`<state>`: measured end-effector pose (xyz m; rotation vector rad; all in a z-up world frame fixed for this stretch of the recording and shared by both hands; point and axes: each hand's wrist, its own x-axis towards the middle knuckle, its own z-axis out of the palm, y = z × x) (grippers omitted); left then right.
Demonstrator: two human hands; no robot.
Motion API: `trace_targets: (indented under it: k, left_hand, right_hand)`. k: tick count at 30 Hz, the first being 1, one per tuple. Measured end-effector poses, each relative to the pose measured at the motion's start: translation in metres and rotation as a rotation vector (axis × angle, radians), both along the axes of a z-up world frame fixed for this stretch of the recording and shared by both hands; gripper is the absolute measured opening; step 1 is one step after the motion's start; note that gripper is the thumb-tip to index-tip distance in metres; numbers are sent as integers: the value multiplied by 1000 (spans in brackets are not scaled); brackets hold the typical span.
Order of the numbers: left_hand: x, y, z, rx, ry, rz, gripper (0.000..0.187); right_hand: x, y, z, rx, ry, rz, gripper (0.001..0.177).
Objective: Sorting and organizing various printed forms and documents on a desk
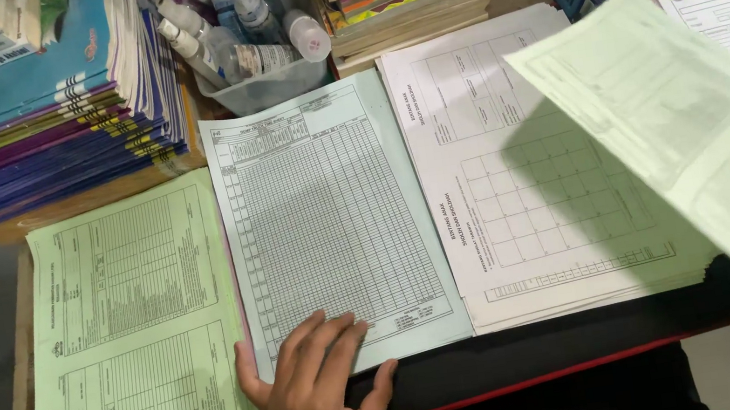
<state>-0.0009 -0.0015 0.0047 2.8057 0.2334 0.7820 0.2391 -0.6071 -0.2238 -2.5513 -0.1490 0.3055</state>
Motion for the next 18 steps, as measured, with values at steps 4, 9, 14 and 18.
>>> trace_targets:
  k: [4, 9, 14, 18]
  left_hand:
    - [-1, -7, 5, -70, 49, 111, 37]
    - [-2, -18, 4, -95, -126, 151, 85]
    - [2, -16, 12, -82, -290, 44, 87]
    - [-2, -10, 3, -260, -294, -60, 44]
  right_hand:
    - [-67, 235, 262, 31, -836, 945, 40]
    - [-100, 311, 282, 199, -924, 820, 9]
    - [-103, 321, 270, 388, -874, 715, 22]
    - [-91, 293, 223, 572, -965, 654, 20]
